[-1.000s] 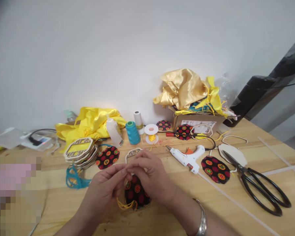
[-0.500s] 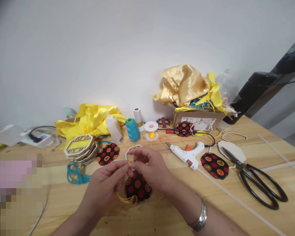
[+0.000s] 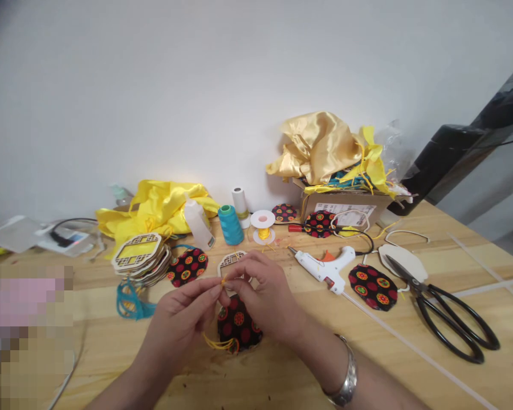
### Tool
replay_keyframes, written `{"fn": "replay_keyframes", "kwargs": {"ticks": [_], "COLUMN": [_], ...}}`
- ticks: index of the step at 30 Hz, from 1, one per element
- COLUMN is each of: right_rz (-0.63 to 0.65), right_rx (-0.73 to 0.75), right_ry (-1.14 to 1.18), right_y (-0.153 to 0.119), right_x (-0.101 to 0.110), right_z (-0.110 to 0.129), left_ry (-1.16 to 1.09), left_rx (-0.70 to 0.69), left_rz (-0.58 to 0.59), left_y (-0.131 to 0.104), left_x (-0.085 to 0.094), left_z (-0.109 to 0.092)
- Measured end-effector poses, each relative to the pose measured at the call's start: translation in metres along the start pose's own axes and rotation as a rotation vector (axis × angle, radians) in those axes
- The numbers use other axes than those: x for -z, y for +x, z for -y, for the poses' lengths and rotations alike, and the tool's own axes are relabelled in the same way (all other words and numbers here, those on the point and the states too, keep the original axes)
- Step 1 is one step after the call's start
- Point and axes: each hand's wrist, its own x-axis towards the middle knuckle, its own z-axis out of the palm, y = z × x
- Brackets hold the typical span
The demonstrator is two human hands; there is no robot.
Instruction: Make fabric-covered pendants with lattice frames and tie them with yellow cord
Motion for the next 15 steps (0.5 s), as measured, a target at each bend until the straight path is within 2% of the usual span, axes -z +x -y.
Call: {"fn": "replay_keyframes", "kwargs": {"ticks": [7,15], "right_rz": [0.037,0.054], "right_rx": [0.040,0.038], "right_ry": [-0.032,-0.061], "right_y": [-0.0014,-0.0040], "right_x": [-0.0001,-0.0028], "right_z": [0.0008,0.0025], "left_ry": [0.133,0.145], "left_rx": [-0.012,-0.035], "left_rz": [-0.083,-0.104], "left_y": [0.0003,0.0004], "left_x": [-0.0003,-0.0014], "left_z": [-0.0024,-0.0012]}}
